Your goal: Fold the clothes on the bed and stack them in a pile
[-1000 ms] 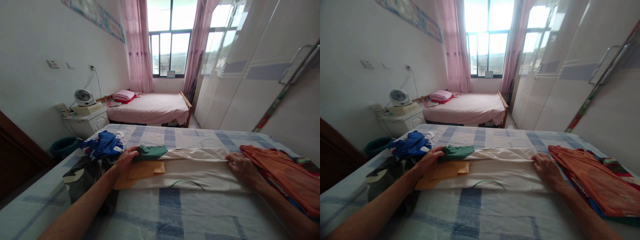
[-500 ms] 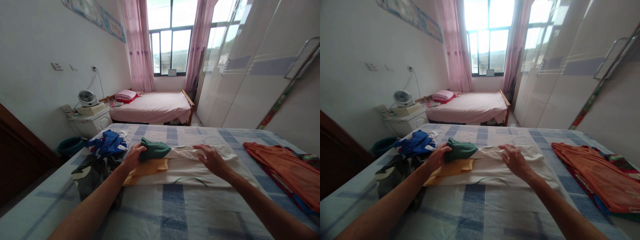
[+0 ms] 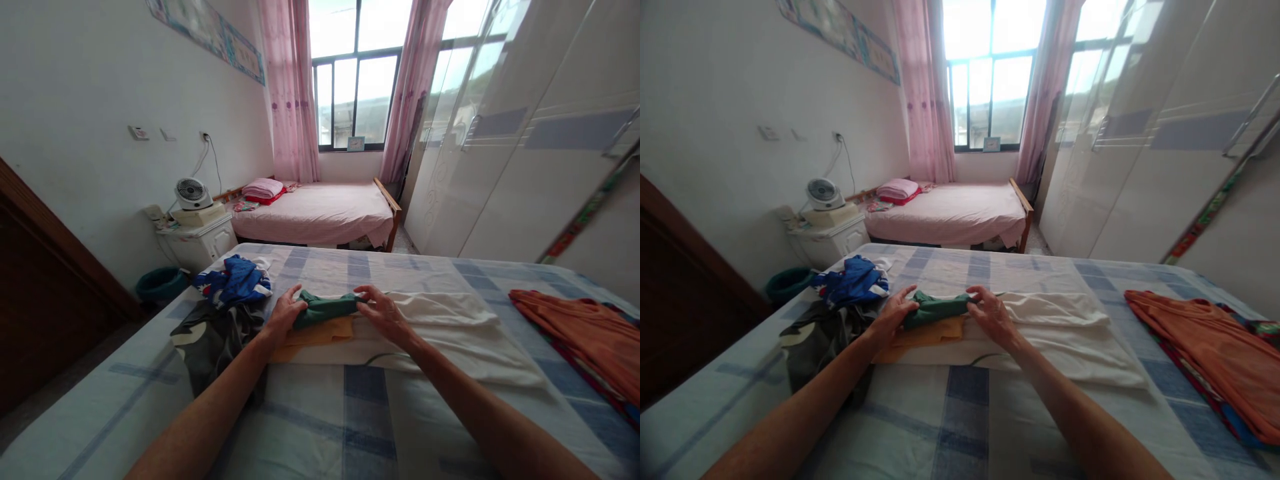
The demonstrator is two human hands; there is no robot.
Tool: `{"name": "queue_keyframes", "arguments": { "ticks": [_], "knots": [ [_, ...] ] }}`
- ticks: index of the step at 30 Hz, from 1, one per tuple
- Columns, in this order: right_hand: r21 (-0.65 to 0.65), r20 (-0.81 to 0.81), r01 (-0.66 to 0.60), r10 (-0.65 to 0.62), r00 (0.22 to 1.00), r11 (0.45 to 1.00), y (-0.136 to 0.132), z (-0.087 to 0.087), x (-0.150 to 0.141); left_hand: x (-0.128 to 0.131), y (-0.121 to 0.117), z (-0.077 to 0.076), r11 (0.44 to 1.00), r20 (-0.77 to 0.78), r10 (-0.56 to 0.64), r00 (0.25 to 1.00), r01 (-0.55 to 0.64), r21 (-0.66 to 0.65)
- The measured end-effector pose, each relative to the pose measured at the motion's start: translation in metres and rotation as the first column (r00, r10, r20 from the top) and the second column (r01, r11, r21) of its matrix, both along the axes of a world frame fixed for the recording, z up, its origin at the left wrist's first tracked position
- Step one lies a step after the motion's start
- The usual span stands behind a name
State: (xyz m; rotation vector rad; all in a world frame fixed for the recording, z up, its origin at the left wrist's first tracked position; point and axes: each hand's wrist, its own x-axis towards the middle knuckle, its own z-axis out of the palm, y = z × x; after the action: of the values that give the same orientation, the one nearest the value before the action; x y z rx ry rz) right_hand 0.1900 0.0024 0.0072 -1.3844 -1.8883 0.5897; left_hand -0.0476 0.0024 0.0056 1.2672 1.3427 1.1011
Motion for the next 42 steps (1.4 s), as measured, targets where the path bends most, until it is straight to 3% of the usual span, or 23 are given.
{"name": "queue_keyframes", "arguments": {
  "ticks": [2, 4, 6, 8, 10, 12, 15, 18, 22, 25, 28, 31, 34, 37, 42],
  "knots": [
    [0.072, 0.116, 0.003, -0.012, 0.993, 0.997, -0.010, -0.001, 0.004, -0.005, -0.003, -0.001, 0.997, -0.362, 0.072, 0.930, -0.058, 0.048],
    [0.166, 0.259, 0.004, -0.048, 0.965, 0.986, -0.020, -0.006, 0.007, -0.008, -0.009, -0.001, 0.978, -0.651, 0.183, 0.736, -0.070, 0.195],
    [0.279, 0.324, 0.007, -0.101, 0.941, 0.960, -0.029, -0.011, 0.007, -0.007, -0.015, -0.001, 0.919, -0.767, 0.317, 0.557, 0.019, 0.394],
    [0.383, 0.329, -0.017, -0.119, 0.937, 0.924, -0.035, -0.014, 0.005, -0.005, -0.019, -0.002, 0.826, -0.782, 0.390, 0.487, 0.190, 0.530],
    [0.424, 0.346, -0.087, -0.072, 0.936, 0.902, -0.040, -0.016, 0.001, -0.001, -0.021, -0.007, 0.773, -0.812, 0.354, 0.464, 0.344, 0.533],
    [0.383, 0.386, -0.158, -0.002, 0.923, 0.910, -0.042, -0.018, -0.004, 0.001, -0.021, -0.014, 0.789, -0.857, 0.272, 0.437, 0.409, 0.459],
    [0.290, 0.428, -0.197, 0.057, 0.902, 0.937, -0.042, -0.020, -0.008, 0.001, -0.019, -0.022, 0.843, -0.880, 0.184, 0.438, 0.390, 0.370],
    [0.270, 0.417, -0.173, 0.047, 0.908, 0.947, -0.041, -0.017, -0.005, -0.002, -0.018, -0.023, 0.873, -0.851, 0.217, 0.478, 0.295, 0.388],
    [0.337, 0.422, -0.020, -0.132, 0.897, 0.941, -0.028, -0.009, 0.018, -0.007, -0.016, -0.022, 0.865, -0.861, 0.256, 0.440, 0.293, 0.407],
    [0.282, 0.516, 0.190, -0.316, 0.796, 0.940, -0.011, -0.007, 0.052, -0.008, -0.014, -0.025, 0.872, -0.900, 0.178, 0.399, 0.360, 0.332],
    [0.207, 0.564, 0.407, -0.449, 0.693, 0.890, 0.004, -0.014, 0.086, -0.008, -0.014, -0.027, 0.886, -0.907, 0.161, 0.389, 0.347, 0.306],
    [0.216, 0.545, 0.475, -0.509, 0.666, 0.853, 0.012, -0.023, 0.103, -0.008, -0.016, -0.026, 0.886, -0.902, 0.172, 0.397, 0.338, 0.318],
    [0.257, 0.483, 0.475, -0.537, 0.691, 0.842, 0.012, -0.026, 0.101, -0.010, -0.017, -0.021, 0.902, -0.886, 0.229, 0.402, 0.254, 0.348],
    [0.338, 0.375, 0.414, -0.524, 0.765, 0.845, 0.006, -0.017, 0.086, -0.016, -0.018, -0.009, 0.936, -0.893, 0.244, 0.377, 0.147, 0.318],
    [0.385, 0.333, 0.050, -0.190, 0.924, 0.922, -0.018, -0.002, 0.039, -0.033, -0.021, 0.011, 0.990, -0.910, 0.102, 0.401, 0.051, 0.134]
  ]
}}
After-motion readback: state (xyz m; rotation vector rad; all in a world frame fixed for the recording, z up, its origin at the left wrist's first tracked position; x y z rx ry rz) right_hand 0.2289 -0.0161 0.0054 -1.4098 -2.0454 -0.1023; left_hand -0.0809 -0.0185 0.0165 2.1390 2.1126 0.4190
